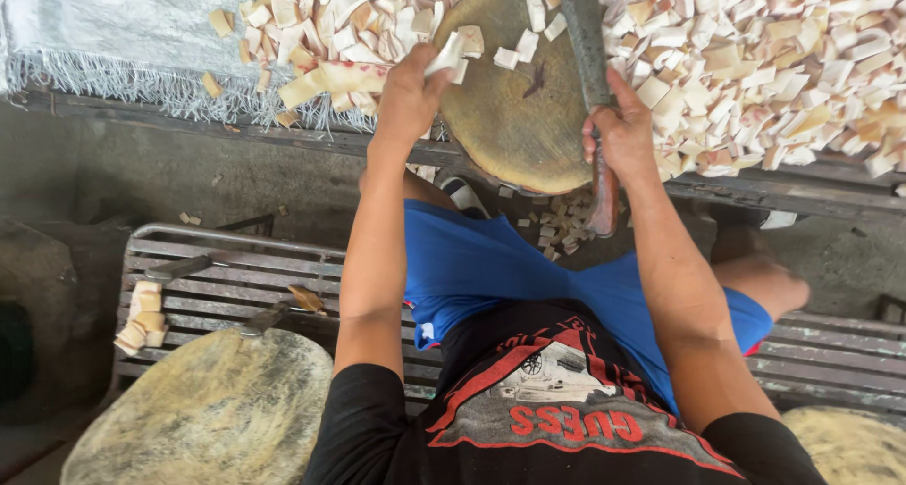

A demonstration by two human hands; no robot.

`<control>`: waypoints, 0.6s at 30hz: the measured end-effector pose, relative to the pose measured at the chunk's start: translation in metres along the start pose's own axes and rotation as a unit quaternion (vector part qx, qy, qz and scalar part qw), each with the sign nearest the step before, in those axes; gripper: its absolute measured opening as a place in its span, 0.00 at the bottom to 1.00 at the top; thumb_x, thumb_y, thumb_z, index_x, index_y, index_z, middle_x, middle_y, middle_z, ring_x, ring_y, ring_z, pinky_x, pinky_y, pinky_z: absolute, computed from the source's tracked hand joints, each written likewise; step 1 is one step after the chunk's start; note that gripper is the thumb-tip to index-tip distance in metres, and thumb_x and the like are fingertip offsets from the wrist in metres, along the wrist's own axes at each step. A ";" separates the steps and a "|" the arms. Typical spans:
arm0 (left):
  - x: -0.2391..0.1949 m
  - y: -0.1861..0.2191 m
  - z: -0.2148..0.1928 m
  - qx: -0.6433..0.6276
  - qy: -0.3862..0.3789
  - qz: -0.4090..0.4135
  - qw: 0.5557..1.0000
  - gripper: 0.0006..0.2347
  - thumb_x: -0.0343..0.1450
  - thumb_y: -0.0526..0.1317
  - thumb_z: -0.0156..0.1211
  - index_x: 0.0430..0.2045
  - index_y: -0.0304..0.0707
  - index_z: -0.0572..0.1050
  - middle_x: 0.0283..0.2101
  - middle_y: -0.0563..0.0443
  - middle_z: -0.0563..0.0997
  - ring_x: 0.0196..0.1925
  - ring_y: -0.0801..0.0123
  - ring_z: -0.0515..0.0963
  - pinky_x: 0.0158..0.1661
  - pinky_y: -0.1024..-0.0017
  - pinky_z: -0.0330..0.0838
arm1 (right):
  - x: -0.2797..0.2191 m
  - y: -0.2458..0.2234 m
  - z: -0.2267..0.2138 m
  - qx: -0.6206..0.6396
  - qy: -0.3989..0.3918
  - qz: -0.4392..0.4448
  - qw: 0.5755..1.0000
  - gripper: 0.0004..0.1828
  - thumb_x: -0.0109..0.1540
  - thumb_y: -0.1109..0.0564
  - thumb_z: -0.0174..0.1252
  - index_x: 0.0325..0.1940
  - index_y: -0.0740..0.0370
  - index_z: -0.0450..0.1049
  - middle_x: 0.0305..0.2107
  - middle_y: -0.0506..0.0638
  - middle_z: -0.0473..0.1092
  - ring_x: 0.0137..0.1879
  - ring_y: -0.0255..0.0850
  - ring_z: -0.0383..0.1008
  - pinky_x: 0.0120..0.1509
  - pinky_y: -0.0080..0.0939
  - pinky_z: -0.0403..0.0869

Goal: The person sits cross-legged and uses a large knife to chop rectangular pieces of a light-colored vegetable on a round wooden cutting board. They repeatedly slice the vegetable into smaller cubes and occasionally gather the pieces with their hands.

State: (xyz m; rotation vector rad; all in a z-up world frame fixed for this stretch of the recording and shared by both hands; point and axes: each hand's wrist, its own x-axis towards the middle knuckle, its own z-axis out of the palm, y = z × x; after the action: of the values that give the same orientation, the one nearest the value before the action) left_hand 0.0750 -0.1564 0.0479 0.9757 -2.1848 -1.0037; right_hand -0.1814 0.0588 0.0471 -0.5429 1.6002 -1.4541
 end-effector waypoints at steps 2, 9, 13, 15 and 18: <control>-0.003 0.019 0.013 -0.085 -0.033 -0.005 0.996 0.11 0.75 0.42 0.66 0.46 0.35 0.78 0.44 0.41 0.84 0.47 0.55 0.84 0.48 0.61 0.77 | -0.001 -0.004 0.001 -0.009 -0.010 -0.005 1.000 0.41 0.64 0.69 0.45 0.82 0.61 0.50 0.26 0.51 0.69 0.22 0.37 0.66 0.24 0.40 0.69; -0.032 0.053 0.110 -0.107 -0.121 0.059 0.985 0.20 0.70 0.42 0.67 0.55 0.35 0.74 0.52 0.41 0.79 0.54 0.52 0.78 0.55 0.60 0.72 | -0.004 -0.013 0.003 -0.005 -0.034 -0.028 0.999 0.40 0.64 0.70 0.45 0.82 0.63 0.49 0.25 0.51 0.69 0.22 0.36 0.66 0.24 0.39 0.69; -0.066 0.067 0.124 0.078 -0.091 0.097 0.988 0.19 0.66 0.41 0.69 0.51 0.38 0.77 0.53 0.42 0.76 0.55 0.45 0.72 0.55 0.54 0.68 | -0.006 -0.021 0.004 -0.011 -0.039 -0.019 0.999 0.41 0.62 0.70 0.46 0.81 0.64 0.49 0.24 0.50 0.69 0.21 0.36 0.67 0.23 0.39 0.69; -0.073 0.072 0.121 0.098 -0.093 0.108 0.985 0.20 0.66 0.40 0.69 0.52 0.38 0.77 0.53 0.44 0.76 0.54 0.45 0.72 0.55 0.54 0.67 | -0.008 -0.022 0.005 -0.014 -0.048 -0.017 0.999 0.41 0.62 0.70 0.46 0.81 0.64 0.49 0.24 0.50 0.69 0.22 0.36 0.67 0.23 0.39 0.69; -0.078 0.074 0.114 0.102 -0.096 0.144 0.980 0.20 0.66 0.40 0.68 0.53 0.37 0.77 0.54 0.45 0.76 0.56 0.47 0.71 0.57 0.55 0.68 | -0.010 -0.025 0.004 -0.021 -0.066 -0.023 0.997 0.40 0.62 0.70 0.47 0.81 0.65 0.51 0.24 0.50 0.69 0.22 0.36 0.67 0.23 0.39 0.69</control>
State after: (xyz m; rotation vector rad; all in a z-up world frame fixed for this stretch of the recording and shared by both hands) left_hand 0.0114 -0.0142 0.0284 0.6413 -2.5388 -0.7767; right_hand -0.1784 0.0590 0.0738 -0.6906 1.5263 -1.3912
